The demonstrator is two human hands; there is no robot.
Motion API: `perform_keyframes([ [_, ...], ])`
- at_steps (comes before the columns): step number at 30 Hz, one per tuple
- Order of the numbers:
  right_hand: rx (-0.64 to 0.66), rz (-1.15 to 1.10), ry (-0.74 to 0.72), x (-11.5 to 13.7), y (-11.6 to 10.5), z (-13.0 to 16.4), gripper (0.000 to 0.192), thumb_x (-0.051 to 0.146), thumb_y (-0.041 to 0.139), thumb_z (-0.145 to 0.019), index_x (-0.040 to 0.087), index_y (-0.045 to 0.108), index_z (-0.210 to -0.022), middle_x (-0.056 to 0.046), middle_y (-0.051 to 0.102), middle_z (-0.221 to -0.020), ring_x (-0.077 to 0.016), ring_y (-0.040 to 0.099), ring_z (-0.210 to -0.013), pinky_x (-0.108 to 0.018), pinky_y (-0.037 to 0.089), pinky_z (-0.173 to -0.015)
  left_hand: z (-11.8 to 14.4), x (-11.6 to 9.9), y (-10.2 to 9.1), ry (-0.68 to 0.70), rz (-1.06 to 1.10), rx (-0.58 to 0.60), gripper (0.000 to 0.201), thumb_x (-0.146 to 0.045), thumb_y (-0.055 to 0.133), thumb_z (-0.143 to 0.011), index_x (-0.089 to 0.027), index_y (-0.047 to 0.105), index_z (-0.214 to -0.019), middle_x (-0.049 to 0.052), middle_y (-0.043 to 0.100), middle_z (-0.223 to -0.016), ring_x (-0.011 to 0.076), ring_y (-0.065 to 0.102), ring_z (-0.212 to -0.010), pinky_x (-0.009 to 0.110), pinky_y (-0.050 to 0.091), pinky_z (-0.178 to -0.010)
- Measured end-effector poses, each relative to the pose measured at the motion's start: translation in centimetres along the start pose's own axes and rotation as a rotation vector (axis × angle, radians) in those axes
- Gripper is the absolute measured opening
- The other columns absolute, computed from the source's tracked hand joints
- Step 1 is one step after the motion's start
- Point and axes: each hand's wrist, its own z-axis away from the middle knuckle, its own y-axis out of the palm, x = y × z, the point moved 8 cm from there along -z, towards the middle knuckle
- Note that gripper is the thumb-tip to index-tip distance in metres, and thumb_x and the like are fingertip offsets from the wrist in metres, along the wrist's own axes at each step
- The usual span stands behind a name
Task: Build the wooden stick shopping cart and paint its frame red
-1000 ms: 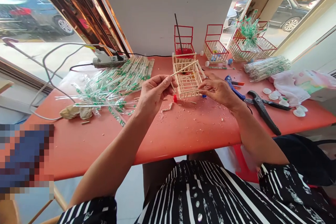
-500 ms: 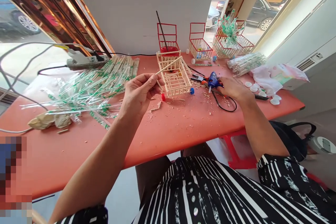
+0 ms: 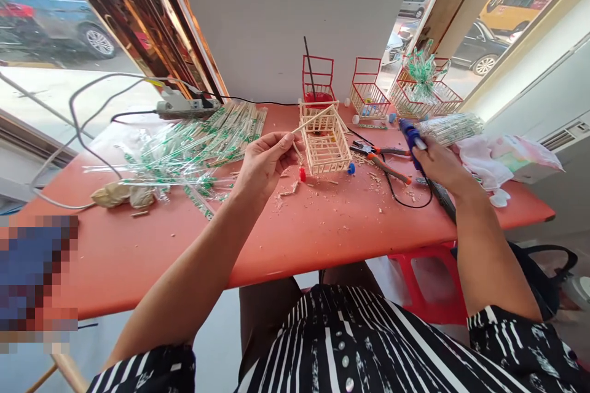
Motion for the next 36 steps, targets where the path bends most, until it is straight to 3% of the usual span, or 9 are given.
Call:
perform_keyframes([
  [3,-0.009,-0.618,0.069,1.1,-0.6,1.2,0.039,0.065,0.056,-0.103,0.030,0.072,-0.109,-0.011,0.073,-0.096,-0.0237,0.069,-0.078,-0.039,0.054,-0.064,-0.1,-0.1,-0.3,0.004,-0.006,-0.017,0.027,-0.035,0.096,-0.083,-0.015,0.078,-0.083,0.004,0.078,-0.076,0.0067,0.063,-0.055,0.019,0.056,-0.056],
  [6,0.059,-0.931,0.057,3.9,0.8,1.6,0.054,0.083,0.062,-0.093,0.030,0.072,-0.101,-0.008,0.068,-0.088,-0.0218,0.065,-0.074,-0.038,0.050,-0.059,-0.2,-0.4,-0.5,0.025,-0.013,-0.037,0.026,-0.034,0.097,-0.082,-0.015,0.079,-0.081,0.005,0.079,-0.077,0.0070,0.063,-0.056,0.018,0.055,-0.055],
  [9,0.098,-0.924,0.043,6.7,2.3,1.7,0.073,0.098,0.051,-0.089,0.028,0.072,-0.098,-0.009,0.067,-0.084,-0.0233,0.065,-0.074,-0.039,0.048,-0.056,-0.3,-0.6,-0.8,0.026,-0.016,-0.061,0.024,-0.032,0.097,-0.081,-0.016,0.080,-0.080,0.006,0.079,-0.080,0.0066,0.062,-0.057,0.017,0.053,-0.053],
  [12,0.123,-0.939,-0.016,9.0,2.8,2.1,0.075,0.098,0.049,-0.091,0.028,0.073,-0.101,-0.010,0.071,-0.090,-0.0242,0.071,-0.081,-0.039,0.051,-0.058,-0.5,-0.5,-1.2,0.013,-0.001,-0.083,0.023,-0.029,0.098,-0.079,-0.016,0.080,-0.077,0.004,0.077,-0.076,0.0060,0.061,-0.057,0.017,0.052,-0.053],
  [16,0.094,-1.010,-0.193,11.7,1.9,3.1,0.057,0.080,0.056,-0.102,0.027,0.074,-0.108,-0.008,0.074,-0.099,-0.0215,0.070,-0.085,-0.036,0.054,-0.063,-0.7,-0.4,-1.5,-0.004,0.037,-0.086,0.022,-0.026,0.099,-0.079,-0.015,0.080,-0.077,0.002,0.072,-0.069,0.0059,0.061,-0.056,0.017,0.052,-0.054],
  [19,0.177,-0.975,-0.303,13.3,3.3,3.6,0.047,0.071,0.060,-0.106,0.027,0.075,-0.108,-0.007,0.075,-0.097,-0.0213,0.068,-0.084,-0.036,0.053,-0.068,-0.8,-0.2,-1.5,-0.046,0.052,-0.076,0.022,-0.024,0.099,-0.080,-0.014,0.080,-0.076,0.001,0.069,-0.066,0.0057,0.060,-0.055,0.017,0.051,-0.054],
  [24,0.299,-0.960,-0.333,13.9,6.5,4.2,0.055,0.073,0.053,-0.108,0.024,0.076,-0.098,-0.009,0.073,-0.090,-0.0217,0.064,-0.080,-0.037,0.049,-0.069,-0.8,0.3,-1.7,-0.103,0.028,-0.095,0.026,-0.026,0.101,-0.077,-0.013,0.079,-0.076,0.001,0.069,-0.064,0.0061,0.061,-0.056,0.018,0.051,-0.057],
  [27,0.344,-0.909,-0.340,14.3,7.1,4.8,0.059,0.075,0.051,-0.107,0.024,0.076,-0.092,-0.008,0.071,-0.085,-0.0191,0.060,-0.071,-0.036,0.046,-0.064,-0.7,0.5,-1.8,-0.120,0.020,-0.108,0.027,-0.027,0.102,-0.076,-0.013,0.079,-0.077,0.002,0.072,-0.067,0.0070,0.063,-0.057,0.019,0.052,-0.058],
  [36,0.263,-0.782,-0.396,15.2,7.4,5.8,0.066,0.076,0.047,-0.109,0.021,0.076,-0.088,-0.006,0.073,-0.080,-0.0147,0.059,-0.063,-0.032,0.042,-0.058,-0.5,0.8,-1.4,-0.145,-0.016,-0.094,0.026,-0.028,0.100,-0.079,-0.012,0.080,-0.076,0.001,0.068,-0.061,0.0057,0.058,-0.052,0.018,0.046,-0.054],
])
